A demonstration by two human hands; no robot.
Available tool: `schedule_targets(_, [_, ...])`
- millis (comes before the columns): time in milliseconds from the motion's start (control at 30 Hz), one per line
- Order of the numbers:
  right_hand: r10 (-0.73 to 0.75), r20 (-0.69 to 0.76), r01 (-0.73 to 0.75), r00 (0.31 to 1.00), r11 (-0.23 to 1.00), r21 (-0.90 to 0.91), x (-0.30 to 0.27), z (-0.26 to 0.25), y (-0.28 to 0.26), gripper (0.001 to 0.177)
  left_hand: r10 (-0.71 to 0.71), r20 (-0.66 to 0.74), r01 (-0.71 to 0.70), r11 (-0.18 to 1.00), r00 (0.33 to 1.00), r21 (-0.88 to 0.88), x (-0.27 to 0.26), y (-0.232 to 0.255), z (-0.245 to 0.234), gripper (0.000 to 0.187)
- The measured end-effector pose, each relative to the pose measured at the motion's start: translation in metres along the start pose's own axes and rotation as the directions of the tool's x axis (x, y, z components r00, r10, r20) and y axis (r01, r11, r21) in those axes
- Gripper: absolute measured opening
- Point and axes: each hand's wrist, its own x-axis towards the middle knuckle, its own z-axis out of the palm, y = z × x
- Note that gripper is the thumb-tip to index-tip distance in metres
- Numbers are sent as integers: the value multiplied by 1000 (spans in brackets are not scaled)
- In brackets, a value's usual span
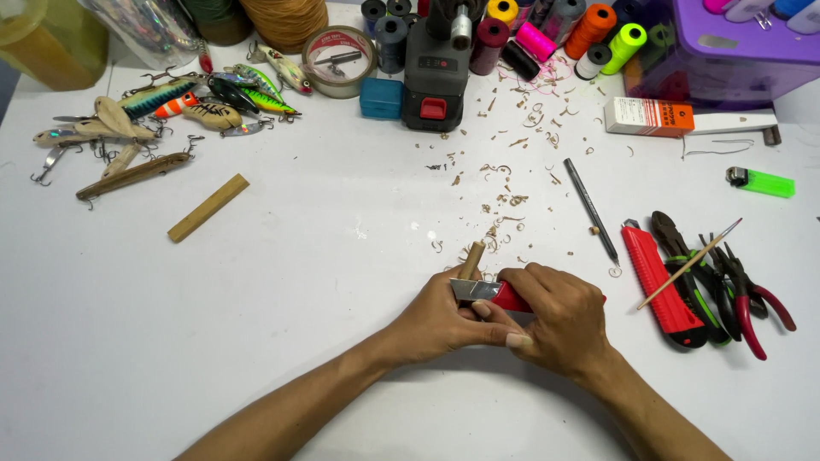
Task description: The person holds a rectangular wooden block and uses a red utility knife to shave thin layers from its surface. Wood shavings accumulate on the white table as the person rotates the block to work on different sides. The person briefly pauses to inspect the carved edges before continuing to refine the shape.
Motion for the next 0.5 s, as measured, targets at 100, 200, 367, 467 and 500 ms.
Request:
schedule_targets(100, [-13, -8, 14, 1000, 1000, 1, -2, 4, 4, 47, -4, 4, 4, 1000, 1000, 9, 1, -3, -2, 41])
schedule_targets(200, [5, 12, -5, 1000, 1000, 15, -5, 7, 4, 59, -6, 0, 6, 1000, 1000, 20, 5, -6, -1, 40])
schedule_targets(367, [-9, -10, 10, 1000, 1000, 18, -1, 4, 1, 40, -3, -1, 3, 999, 1000, 36, 5, -9, -4, 40])
schedule_targets(467, [-7, -6, 7, 1000, 1000, 16, -1, 2, 0, 39, 2, -3, -2, 999, 1000, 46, 5, -10, -5, 39])
schedule_targets(500, [-2, 3, 2, 1000, 1000, 12, -2, 2, 0, 40, 5, -2, -5, 999, 1000, 52, 5, -11, -6, 39])
